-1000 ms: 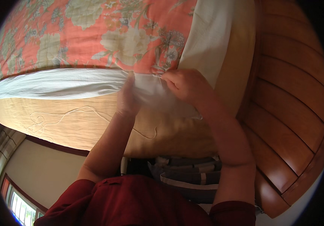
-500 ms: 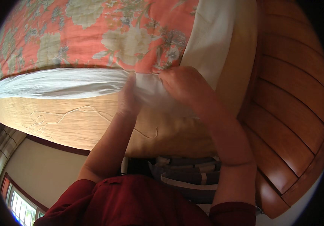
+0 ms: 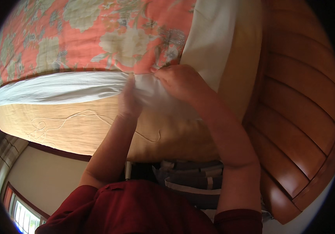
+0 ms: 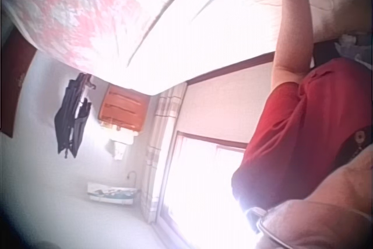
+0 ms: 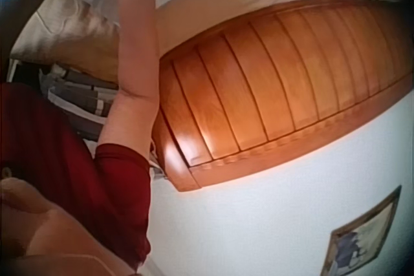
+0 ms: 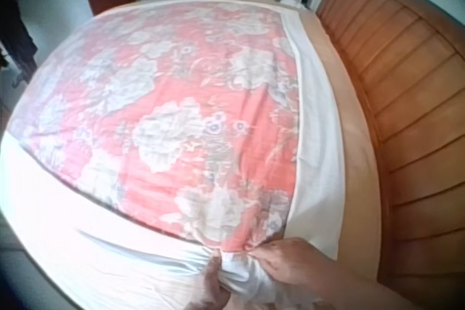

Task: The person hand-sews the edge of a floral-patterned duvet cover to a white fitted sheet along the side of a bed. They repeatedly insert a needle and pull thread through the fabric, then smooth the seam. The task continues along the same edge without completing the entire perimeter.

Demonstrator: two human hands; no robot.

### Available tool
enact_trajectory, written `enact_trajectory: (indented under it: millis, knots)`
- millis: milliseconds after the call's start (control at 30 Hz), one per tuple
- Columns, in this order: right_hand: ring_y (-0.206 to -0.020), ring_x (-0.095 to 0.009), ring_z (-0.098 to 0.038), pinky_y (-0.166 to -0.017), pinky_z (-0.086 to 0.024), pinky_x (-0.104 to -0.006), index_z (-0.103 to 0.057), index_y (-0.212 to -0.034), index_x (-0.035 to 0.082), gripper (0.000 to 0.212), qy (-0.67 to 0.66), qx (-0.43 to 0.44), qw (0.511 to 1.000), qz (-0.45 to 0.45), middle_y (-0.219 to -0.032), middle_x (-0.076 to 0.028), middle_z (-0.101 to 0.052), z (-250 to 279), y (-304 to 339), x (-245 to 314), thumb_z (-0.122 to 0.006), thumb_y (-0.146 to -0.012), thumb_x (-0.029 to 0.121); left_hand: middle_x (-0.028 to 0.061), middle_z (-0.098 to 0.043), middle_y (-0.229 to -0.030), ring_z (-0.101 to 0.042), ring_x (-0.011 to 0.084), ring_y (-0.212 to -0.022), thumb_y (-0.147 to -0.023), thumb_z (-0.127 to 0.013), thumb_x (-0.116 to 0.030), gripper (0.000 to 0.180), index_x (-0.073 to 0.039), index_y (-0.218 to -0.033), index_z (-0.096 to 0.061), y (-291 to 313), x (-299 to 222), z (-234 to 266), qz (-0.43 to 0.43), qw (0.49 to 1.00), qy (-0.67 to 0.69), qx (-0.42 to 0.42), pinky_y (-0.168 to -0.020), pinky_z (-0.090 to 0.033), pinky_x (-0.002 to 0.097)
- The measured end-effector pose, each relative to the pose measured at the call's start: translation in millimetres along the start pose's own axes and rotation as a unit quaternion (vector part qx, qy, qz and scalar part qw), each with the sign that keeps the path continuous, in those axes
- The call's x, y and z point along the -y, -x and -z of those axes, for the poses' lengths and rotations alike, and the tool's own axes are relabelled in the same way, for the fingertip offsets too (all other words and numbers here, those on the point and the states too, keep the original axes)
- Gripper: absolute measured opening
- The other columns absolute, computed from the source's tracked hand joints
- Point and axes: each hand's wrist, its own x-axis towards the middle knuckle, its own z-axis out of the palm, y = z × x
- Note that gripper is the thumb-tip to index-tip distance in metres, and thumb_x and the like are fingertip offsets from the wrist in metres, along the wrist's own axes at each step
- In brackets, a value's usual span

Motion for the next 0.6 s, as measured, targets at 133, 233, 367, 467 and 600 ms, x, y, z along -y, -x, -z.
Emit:
enact_trajectory:
  millis: [133,233,367,467,600]
  knots:
    - [-0.069,-0.030,-0.060,-0.060,-0.048,-0.0364,-0.064,-0.093,0.007,0.015,0.002,-0.007,1.000,0.017,-0.077,-0.013,-0.063,5,11,-5,-0.058,-0.080,0.008,0.0046,-0.057,-0.107,-0.055,0.0165,-0.097,-0.087,-0.062,-0.020,0.036,-0.003,-0.116,-0.051,-2,1,4,-0.006,1.000,0.016,0.004,-0.088,-0.045,0.0327]
    - [-0.069,-0.030,-0.060,-0.059,-0.047,-0.0373,-0.063,-0.091,0.007,0.013,0.023,0.019,0.999,0.017,-0.077,-0.012,-0.062,12,17,-6,-0.058,-0.080,0.009,0.0051,-0.057,-0.108,-0.055,0.0170,-0.098,-0.086,-0.063,-0.019,0.038,-0.003,-0.117,-0.049,-4,3,7,-0.017,1.000,0.022,0.009,-0.089,-0.045,0.0330]
    - [-0.069,-0.031,-0.059,-0.059,-0.047,-0.0385,-0.061,-0.088,0.006,0.011,0.070,0.067,0.995,-0.004,-0.076,-0.013,-0.061,16,12,1,-0.057,-0.081,0.012,0.0054,-0.056,-0.110,-0.054,0.0176,-0.100,-0.086,-0.064,-0.019,0.040,-0.003,-0.119,-0.048,-2,3,4,-0.024,0.999,0.023,0.008,-0.089,-0.044,0.0333]
    - [-0.069,-0.031,-0.059,-0.059,-0.047,-0.0392,-0.060,-0.088,0.006,0.010,0.095,0.077,0.993,-0.005,-0.075,-0.013,-0.060,13,9,4,-0.057,-0.080,0.012,0.0056,-0.056,-0.110,-0.054,0.0180,-0.100,-0.085,-0.064,-0.019,0.041,-0.003,-0.119,-0.048,-4,3,4,-0.019,0.999,0.026,0.019,-0.090,-0.044,0.0336]
    - [-0.071,-0.032,-0.059,-0.060,-0.046,-0.0401,-0.060,-0.089,0.006,0.011,0.104,0.095,0.990,-0.006,-0.076,-0.014,-0.060,7,3,2,-0.056,-0.080,0.012,0.0057,-0.056,-0.111,-0.054,0.0183,-0.101,-0.086,-0.064,-0.019,0.041,-0.003,-0.120,-0.048,-5,3,9,-0.011,1.000,0.015,0.011,-0.090,-0.044,0.0336]
